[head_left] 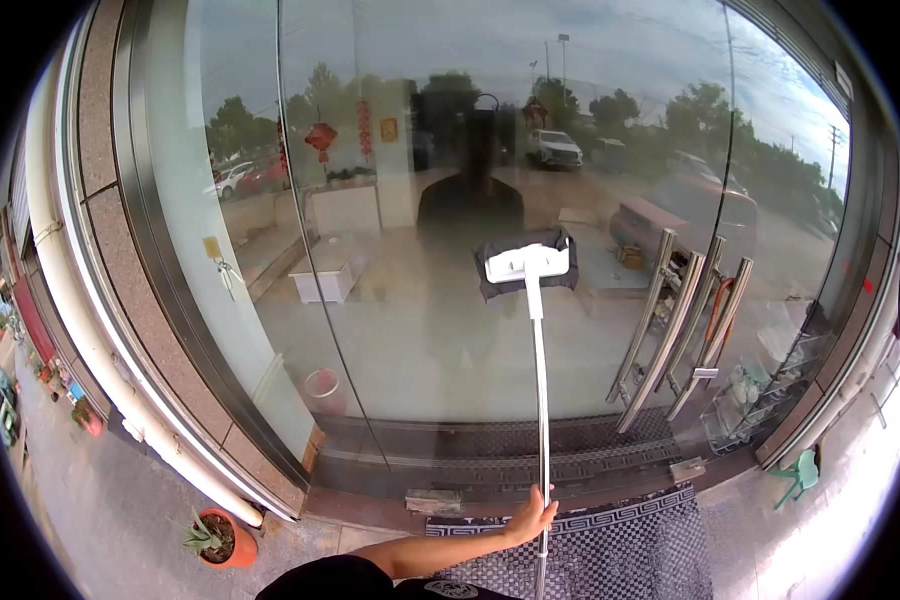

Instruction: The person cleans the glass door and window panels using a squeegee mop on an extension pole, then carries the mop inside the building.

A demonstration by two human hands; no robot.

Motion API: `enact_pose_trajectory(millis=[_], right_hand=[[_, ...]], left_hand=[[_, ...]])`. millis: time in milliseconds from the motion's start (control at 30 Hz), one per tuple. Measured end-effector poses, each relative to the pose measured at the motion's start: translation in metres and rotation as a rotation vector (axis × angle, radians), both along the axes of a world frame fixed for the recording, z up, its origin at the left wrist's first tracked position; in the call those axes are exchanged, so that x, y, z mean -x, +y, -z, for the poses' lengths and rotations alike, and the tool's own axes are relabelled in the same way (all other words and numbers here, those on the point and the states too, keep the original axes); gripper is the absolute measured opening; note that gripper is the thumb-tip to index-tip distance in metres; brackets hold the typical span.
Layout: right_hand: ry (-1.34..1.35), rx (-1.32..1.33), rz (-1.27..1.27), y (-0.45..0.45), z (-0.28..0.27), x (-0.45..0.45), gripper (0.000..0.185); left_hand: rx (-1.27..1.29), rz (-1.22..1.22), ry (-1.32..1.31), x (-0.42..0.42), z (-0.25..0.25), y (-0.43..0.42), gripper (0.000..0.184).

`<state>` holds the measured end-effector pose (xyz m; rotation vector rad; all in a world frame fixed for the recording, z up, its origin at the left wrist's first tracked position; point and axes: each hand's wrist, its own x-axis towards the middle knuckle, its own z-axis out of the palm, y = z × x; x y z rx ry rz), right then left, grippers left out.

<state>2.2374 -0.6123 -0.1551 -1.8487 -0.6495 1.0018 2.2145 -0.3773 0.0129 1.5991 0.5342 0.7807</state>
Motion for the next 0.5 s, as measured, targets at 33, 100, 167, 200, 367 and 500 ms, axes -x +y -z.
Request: enact_pose_trajectory(millis=[33, 100, 167, 200, 367, 500], right_hand=[[0.029, -0.081, 0.004, 0.03, -0.006, -0.008, 0.022], [0.111, -0.302, 0.016, 0.117, -0.078, -0.012, 0.025], [0.05, -0.448, -0.082, 0.189, -0.189, -0.007, 0.023], [0.103, -0.512, -0.071, 0.201, -0.239, 0.0, 0.023], [0.056, -0.26, 0.122, 0.15, -0.098, -0.027, 0.027], [-0.098, 0.177, 0.101, -0.078, 0.049, 0.007, 0.007]], left_hand=[[-0.083, -0.025, 0.039, -0.004, -0.058, 0.025, 0.04], [-0.257, -0.089, 0.0, -0.019, -0.178, 0.084, 0.035], [-0.428, -0.2, -0.097, -0.022, -0.292, 0.126, 0.033], [-0.529, -0.263, -0.164, -0.024, -0.327, 0.142, 0.03], [-0.513, -0.332, -0.15, -0.05, -0.185, 0.116, 0.028], [-0.163, -0.059, 0.271, -0.029, 0.079, -0.056, 0.034]])
